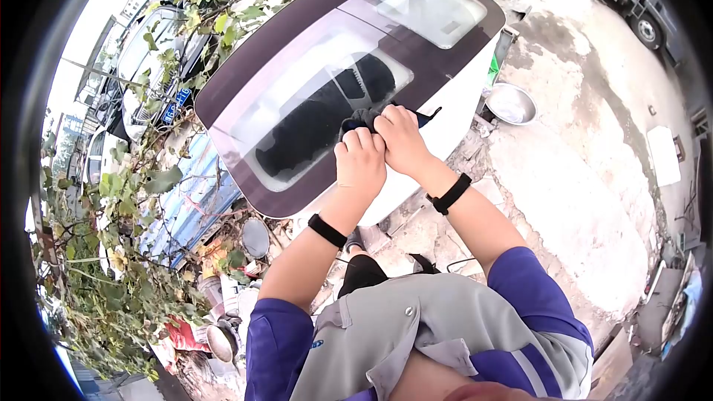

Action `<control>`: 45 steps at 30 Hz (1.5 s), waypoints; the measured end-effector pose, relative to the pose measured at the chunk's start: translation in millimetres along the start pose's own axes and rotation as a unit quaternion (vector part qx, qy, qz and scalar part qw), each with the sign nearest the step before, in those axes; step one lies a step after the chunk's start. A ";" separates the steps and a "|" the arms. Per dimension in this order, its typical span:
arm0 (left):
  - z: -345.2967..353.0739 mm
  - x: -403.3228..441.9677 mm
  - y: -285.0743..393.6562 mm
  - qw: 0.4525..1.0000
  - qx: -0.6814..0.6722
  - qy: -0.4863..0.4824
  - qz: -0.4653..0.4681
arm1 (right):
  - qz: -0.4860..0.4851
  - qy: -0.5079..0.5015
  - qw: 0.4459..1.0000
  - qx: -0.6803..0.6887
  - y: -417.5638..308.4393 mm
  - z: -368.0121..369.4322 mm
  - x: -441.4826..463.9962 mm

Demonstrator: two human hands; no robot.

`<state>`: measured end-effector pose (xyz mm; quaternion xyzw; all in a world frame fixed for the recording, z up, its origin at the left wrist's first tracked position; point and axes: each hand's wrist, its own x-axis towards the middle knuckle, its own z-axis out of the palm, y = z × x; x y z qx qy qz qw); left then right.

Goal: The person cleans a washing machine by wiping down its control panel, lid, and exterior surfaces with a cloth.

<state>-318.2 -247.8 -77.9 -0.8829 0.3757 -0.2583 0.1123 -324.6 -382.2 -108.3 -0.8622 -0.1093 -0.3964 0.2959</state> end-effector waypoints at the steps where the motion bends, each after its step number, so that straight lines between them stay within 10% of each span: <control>1: 3.9 13.2 9.2 1.000 0.003 0.006 0.003 | 0.009 0.000 1.000 -0.010 13.1 -6.2 2.5; 11: 19.9 78.1 57.5 0.987 -0.106 0.123 0.005 | 0.092 0.029 0.982 -0.161 85.3 -47.6 9.3; 27: -46.6 -145.8 -87.8 0.964 -0.135 0.029 -0.229 | -0.069 -0.112 0.991 0.036 -143.3 64.7 -27.0; 45: -0.5 -47.6 -39.1 0.994 -0.005 0.084 -0.073 | -0.057 -0.083 0.992 -0.073 -53.7 19.8 -1.7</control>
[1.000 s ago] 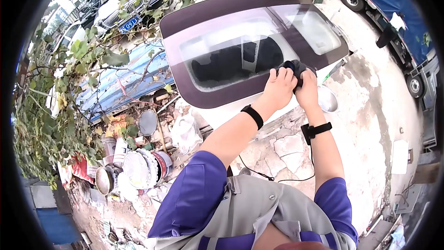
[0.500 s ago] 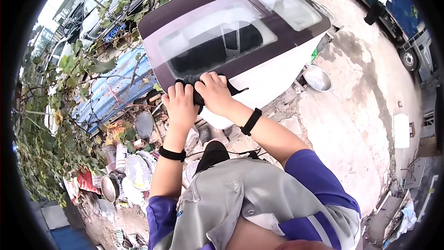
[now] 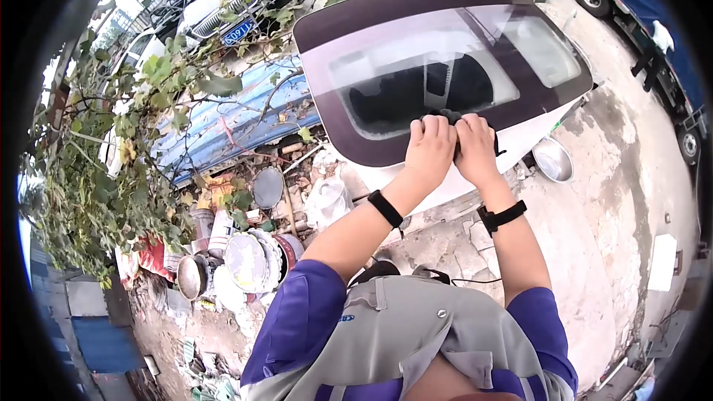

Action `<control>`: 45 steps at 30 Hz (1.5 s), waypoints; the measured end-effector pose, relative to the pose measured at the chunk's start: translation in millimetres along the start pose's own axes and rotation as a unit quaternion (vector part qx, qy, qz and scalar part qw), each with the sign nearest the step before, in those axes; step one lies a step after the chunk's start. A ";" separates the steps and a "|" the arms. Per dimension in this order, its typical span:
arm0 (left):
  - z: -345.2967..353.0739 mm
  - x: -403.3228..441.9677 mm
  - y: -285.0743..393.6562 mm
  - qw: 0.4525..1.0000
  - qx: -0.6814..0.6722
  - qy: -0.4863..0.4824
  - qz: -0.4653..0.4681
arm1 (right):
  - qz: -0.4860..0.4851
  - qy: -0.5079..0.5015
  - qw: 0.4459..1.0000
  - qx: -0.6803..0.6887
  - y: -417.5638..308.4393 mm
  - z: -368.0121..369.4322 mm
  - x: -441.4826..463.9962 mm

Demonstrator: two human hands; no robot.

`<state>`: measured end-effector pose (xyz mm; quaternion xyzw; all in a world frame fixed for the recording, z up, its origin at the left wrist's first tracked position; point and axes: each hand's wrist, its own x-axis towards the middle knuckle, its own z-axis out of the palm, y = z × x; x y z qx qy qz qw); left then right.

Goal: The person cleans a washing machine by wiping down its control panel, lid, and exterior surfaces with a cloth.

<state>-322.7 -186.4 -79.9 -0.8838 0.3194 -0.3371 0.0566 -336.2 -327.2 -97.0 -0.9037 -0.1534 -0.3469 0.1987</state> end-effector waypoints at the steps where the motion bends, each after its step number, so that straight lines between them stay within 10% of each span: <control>1: 6.0 3.9 9.0 0.999 0.001 0.038 0.007 | 0.015 -0.002 1.000 -0.002 9.3 -5.7 3.1; 13: -2.5 -139.7 -102.3 0.952 -0.249 0.144 -0.100 | 0.046 -0.155 0.985 0.053 -133.8 34.8 28.5; 19: 29.7 -174.0 -162.4 0.823 -0.488 0.137 -0.258 | -0.072 -0.271 0.958 0.066 -198.6 60.7 50.9; 28: 27.8 -175.4 -78.9 0.684 -0.641 0.164 -0.307 | -0.144 -0.279 0.948 0.053 -173.5 55.2 42.0; 45: 5.7 -161.7 -30.8 0.712 -0.574 0.215 -0.341 | -0.223 -0.213 0.941 0.141 -116.7 31.8 20.6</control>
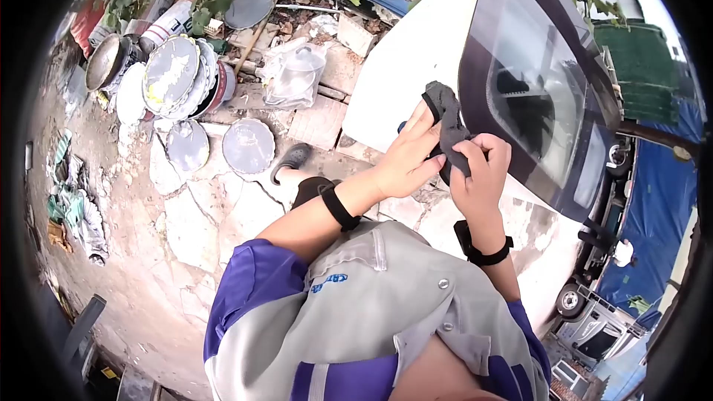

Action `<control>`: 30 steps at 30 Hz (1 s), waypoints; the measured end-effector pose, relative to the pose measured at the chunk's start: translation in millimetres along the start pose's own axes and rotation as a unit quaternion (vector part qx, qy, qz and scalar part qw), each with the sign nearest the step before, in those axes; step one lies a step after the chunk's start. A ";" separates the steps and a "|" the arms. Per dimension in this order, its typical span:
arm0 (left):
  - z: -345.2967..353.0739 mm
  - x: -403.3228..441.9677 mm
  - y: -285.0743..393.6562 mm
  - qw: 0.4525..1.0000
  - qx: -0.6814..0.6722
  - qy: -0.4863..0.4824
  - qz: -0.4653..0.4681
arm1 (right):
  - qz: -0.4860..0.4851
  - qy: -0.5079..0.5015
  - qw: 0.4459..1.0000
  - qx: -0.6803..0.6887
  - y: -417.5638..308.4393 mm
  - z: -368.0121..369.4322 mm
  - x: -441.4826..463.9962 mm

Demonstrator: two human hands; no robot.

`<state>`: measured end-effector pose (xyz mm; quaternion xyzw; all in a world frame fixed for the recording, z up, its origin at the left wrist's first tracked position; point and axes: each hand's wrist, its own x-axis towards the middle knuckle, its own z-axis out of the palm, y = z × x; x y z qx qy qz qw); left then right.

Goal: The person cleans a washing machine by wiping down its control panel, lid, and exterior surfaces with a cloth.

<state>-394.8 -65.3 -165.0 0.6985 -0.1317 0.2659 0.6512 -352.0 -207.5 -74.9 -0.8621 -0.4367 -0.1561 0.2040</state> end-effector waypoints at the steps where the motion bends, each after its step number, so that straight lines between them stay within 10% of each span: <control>1: 1.7 -0.6 -3.1 1.000 0.011 0.002 -0.004 | -0.003 0.003 1.000 0.000 -1.2 1.0 2.5; 12: -23.2 91.3 -75.4 0.999 0.004 0.045 -0.004 | 0.084 -0.096 0.989 -0.075 -30.4 14.1 105.4; 19: -55.0 168.5 -89.4 0.953 0.200 -0.134 -0.186 | 0.085 -0.085 0.982 -0.145 -13.5 36.6 145.0; 25: -64.0 116.1 -74.2 0.989 0.130 -0.065 -0.003 | 0.169 -0.052 0.983 -0.042 -26.0 25.9 125.2; 27: -77.6 114.0 -78.9 0.972 -0.004 -0.116 -0.203 | 0.182 -0.027 0.983 -0.024 -30.6 20.4 123.0; 30: -101.0 134.0 -109.7 0.961 -0.053 -0.054 -0.265 | 0.193 0.028 0.981 -0.003 -23.6 15.1 128.1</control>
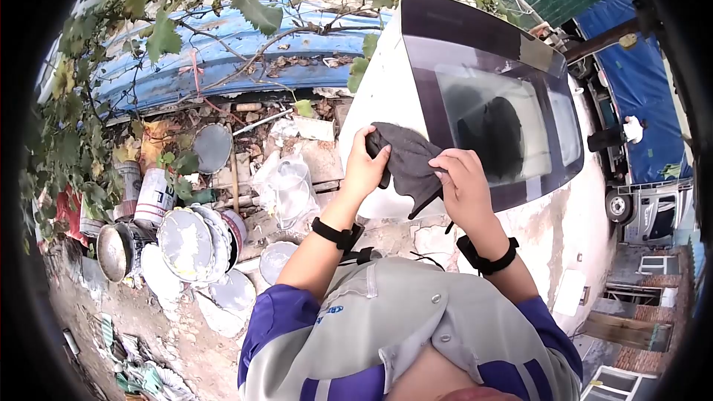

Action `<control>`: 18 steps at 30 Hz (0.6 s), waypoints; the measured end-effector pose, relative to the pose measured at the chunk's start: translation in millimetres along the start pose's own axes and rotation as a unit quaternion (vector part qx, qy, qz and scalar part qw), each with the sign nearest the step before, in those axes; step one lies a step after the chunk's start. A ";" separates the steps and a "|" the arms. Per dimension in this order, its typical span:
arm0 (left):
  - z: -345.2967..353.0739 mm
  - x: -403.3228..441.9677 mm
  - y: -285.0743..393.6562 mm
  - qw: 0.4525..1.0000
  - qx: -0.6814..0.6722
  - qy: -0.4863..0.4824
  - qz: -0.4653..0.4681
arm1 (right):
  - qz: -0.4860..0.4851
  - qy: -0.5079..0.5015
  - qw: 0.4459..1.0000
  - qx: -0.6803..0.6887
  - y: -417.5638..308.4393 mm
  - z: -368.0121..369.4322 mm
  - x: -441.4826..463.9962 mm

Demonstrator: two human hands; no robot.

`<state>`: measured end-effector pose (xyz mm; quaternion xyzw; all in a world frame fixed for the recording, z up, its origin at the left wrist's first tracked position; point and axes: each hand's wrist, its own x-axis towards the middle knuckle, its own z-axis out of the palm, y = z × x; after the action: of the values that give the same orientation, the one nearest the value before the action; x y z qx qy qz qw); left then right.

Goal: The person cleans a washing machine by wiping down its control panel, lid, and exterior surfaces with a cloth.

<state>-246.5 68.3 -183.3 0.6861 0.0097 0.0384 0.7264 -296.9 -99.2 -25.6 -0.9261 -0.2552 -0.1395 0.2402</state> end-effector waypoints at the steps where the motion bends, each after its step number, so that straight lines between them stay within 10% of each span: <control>1: -8.4 7.7 2.3 1.000 -0.023 0.004 -0.002 | -0.010 0.024 1.000 -0.017 -1.8 -3.7 3.1; 4: -15.5 28.2 27.6 0.967 -0.243 -0.003 0.074 | -0.049 0.105 0.990 -0.076 -3.3 -17.1 9.6; 5: -21.3 28.1 40.9 0.985 0.083 0.042 0.146 | -0.048 0.117 0.989 -0.076 -2.9 -20.8 8.6; 7: -5.3 25.1 45.5 0.957 0.226 0.042 0.178 | -0.047 0.079 0.994 -0.062 -4.5 -27.7 4.3; 12: 40.4 -24.5 22.0 0.975 0.132 -0.069 0.164 | -0.011 -0.099 0.991 -0.086 10.0 -20.8 -34.6; 18: 53.8 -42.9 21.1 0.950 0.172 -0.064 0.251 | 0.000 -0.048 0.996 -0.069 17.5 -9.0 -34.0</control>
<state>-286.5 13.0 -160.8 0.7821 -0.2028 0.1737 0.5630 -316.9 -130.9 -37.5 -0.9460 -0.2566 -0.1122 0.1631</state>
